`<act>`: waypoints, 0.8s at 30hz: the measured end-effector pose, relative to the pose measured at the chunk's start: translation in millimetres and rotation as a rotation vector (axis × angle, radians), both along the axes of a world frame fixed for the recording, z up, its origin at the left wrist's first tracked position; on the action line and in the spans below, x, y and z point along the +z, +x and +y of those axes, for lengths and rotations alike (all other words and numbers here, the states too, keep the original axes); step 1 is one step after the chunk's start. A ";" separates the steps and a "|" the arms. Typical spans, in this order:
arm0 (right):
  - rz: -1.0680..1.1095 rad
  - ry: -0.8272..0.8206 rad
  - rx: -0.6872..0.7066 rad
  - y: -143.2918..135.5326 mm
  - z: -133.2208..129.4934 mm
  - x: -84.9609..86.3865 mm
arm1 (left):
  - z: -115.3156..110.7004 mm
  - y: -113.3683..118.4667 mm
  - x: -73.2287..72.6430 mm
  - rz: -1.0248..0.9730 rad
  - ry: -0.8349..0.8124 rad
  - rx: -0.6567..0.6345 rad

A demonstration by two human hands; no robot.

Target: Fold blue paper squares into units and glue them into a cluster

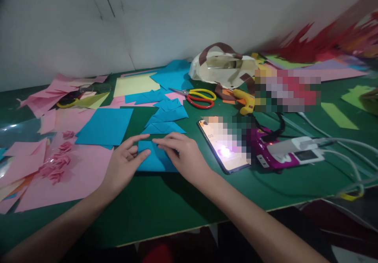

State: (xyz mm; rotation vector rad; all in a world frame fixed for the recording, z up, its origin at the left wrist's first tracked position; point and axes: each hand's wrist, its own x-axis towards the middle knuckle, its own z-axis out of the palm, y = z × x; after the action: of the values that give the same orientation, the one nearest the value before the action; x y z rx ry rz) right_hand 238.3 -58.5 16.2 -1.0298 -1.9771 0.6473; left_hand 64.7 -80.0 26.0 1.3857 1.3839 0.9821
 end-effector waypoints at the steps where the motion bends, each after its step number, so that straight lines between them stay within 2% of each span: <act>1: -0.005 0.005 -0.001 0.0 0.0 0.1 | 0.0 0.1 -0.5 0.003 0.013 -0.001; 6: -0.030 0.034 -0.004 -0.1 -0.3 -0.3 | -0.2 0.3 -3.4 0.063 0.070 0.005; 11: -0.115 0.169 0.028 -1.6 -2.0 -4.0 | 0.1 -2.7 -5.8 0.213 0.182 -0.031; 14: -0.138 0.212 0.041 -3.0 -3.3 -6.5 | -0.1 -4.3 -6.5 0.279 0.192 -0.044; 19: -0.103 0.216 0.024 -3.1 -3.2 -5.7 | -0.7 -3.5 -4.5 0.209 0.175 0.017; 24: -0.165 0.228 -0.009 4.7 2.3 0.9 | 1.6 -4.4 -0.6 0.173 0.193 0.090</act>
State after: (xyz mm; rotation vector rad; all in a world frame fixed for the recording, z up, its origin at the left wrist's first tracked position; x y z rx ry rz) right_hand 243.0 -56.2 17.1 -0.9765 -2.1300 0.3303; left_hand 60.3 -78.4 25.5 1.5945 1.5215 1.0992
